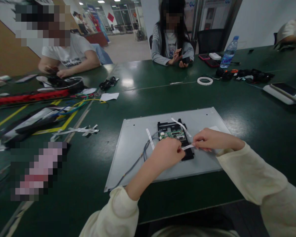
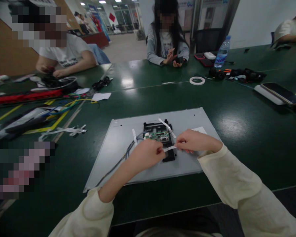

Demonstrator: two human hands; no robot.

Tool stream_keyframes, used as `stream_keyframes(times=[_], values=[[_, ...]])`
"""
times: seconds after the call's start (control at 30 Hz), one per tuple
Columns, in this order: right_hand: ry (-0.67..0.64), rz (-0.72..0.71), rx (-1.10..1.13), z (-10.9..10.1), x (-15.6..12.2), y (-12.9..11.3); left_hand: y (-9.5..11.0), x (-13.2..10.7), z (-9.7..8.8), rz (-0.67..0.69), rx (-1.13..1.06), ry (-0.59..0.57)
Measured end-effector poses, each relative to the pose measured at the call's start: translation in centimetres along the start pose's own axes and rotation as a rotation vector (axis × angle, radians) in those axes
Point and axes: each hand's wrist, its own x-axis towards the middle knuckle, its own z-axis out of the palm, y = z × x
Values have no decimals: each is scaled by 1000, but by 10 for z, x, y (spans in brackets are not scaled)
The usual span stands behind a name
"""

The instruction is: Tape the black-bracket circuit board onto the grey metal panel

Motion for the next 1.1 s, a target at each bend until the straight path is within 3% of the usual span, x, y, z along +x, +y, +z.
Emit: stream_keyframes(times=[0.17,0.43,0.77,0.93,1.1], values=[[-29,-11,34,0,-1,-1,-3,0,-3,-5,-23,-14],[20,15,-78,3,2,-3,9,0,8,-88,74,-36],[196,-23,-419,10,6,-5,14,0,16,-130,126,3],[297,91,-677,18,5,-11,16,-1,17,-143,113,-3],[333,144,-776,17,3,-10,16,-1,16,-167,123,-14]])
